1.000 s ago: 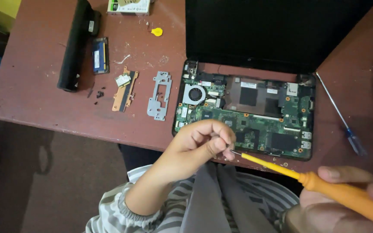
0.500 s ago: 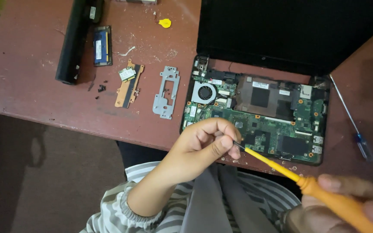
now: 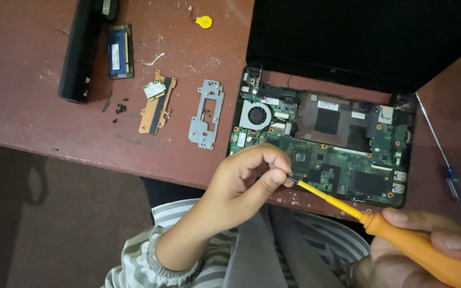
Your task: Removing a cooling fan and a small circuit board from a laptop chassis using a screwdriver.
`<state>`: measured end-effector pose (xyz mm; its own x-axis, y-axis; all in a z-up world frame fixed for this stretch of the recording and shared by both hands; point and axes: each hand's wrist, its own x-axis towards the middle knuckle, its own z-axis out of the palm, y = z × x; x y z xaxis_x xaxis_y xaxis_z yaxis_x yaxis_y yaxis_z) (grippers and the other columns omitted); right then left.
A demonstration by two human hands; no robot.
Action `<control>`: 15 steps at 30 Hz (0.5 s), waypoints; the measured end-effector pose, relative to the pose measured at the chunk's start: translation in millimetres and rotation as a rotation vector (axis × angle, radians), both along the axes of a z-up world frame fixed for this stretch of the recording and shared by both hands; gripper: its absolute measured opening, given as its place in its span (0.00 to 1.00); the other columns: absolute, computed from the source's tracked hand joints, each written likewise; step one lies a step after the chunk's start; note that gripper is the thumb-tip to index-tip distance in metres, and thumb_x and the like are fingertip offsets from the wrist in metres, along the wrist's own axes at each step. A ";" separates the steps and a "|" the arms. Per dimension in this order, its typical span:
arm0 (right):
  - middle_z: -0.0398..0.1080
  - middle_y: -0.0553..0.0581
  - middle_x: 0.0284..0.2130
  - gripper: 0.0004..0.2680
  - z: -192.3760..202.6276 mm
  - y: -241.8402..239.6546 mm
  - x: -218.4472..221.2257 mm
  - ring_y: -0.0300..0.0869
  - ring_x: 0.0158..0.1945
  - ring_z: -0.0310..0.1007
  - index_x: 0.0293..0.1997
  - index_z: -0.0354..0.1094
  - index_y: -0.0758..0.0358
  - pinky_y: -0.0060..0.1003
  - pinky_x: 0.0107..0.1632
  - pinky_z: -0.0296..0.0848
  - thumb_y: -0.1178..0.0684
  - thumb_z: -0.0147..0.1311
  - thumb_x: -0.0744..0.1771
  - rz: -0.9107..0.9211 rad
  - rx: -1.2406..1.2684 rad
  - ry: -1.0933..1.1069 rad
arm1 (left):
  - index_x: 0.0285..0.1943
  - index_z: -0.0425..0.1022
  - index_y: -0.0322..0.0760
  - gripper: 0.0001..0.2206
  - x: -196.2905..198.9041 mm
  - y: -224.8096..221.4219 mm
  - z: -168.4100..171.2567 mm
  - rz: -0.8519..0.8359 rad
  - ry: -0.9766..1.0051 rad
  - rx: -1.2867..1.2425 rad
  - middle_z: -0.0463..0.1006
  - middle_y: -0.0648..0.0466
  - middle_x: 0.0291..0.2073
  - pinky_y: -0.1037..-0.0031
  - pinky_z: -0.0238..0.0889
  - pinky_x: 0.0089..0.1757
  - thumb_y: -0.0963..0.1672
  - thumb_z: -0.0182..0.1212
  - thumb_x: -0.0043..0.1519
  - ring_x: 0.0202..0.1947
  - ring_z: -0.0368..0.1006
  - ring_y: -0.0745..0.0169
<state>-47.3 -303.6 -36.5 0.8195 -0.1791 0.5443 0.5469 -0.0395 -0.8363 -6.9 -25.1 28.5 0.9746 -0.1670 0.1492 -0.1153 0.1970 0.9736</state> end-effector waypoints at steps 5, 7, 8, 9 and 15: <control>0.62 0.65 0.35 0.33 15.1 27.6 8.3 0.50 0.34 0.65 0.40 0.52 0.72 0.33 0.40 0.65 0.20 0.27 0.72 -0.437 -0.273 0.047 | 0.52 0.75 0.37 0.13 3.0 8.3 10.5 0.036 -0.104 0.054 0.77 0.51 0.45 0.69 0.72 0.52 0.48 0.48 0.73 0.49 0.76 0.58; 0.61 0.64 0.37 0.29 26.8 41.7 18.3 0.48 0.36 0.63 0.49 0.52 0.74 0.33 0.41 0.60 0.27 0.25 0.75 -0.469 -0.354 0.003 | 0.57 0.73 0.38 0.16 8.4 16.3 2.2 0.103 -0.183 0.090 0.77 0.51 0.51 0.65 0.70 0.59 0.50 0.43 0.75 0.56 0.74 0.56; 0.60 0.63 0.39 0.25 31.8 48.7 23.0 0.46 0.37 0.60 0.57 0.51 0.76 0.33 0.42 0.55 0.33 0.22 0.77 -0.503 -0.434 -0.040 | 0.63 0.72 0.40 0.20 10.9 20.2 -2.9 0.166 -0.261 0.127 0.76 0.50 0.58 0.62 0.68 0.67 0.52 0.37 0.77 0.63 0.72 0.54; 0.60 0.63 0.39 0.25 24.2 37.4 27.3 0.46 0.37 0.60 0.57 0.51 0.76 0.33 0.42 0.55 0.33 0.22 0.77 -0.501 -0.441 -0.035 | 0.63 0.72 0.40 0.20 12.5 25.0 -0.4 0.166 -0.253 0.123 0.76 0.50 0.58 0.62 0.68 0.67 0.52 0.37 0.77 0.63 0.72 0.54; 0.71 0.76 0.41 0.37 39.9 34.6 58.4 0.56 0.39 0.71 0.45 0.65 0.85 0.41 0.43 0.70 0.27 0.20 0.78 -0.492 -0.519 0.170 | 0.57 0.74 0.42 0.19 27.1 34.6 -5.9 0.411 -0.353 0.851 0.71 0.53 0.54 0.54 0.60 0.55 0.54 0.53 0.67 0.55 0.69 0.48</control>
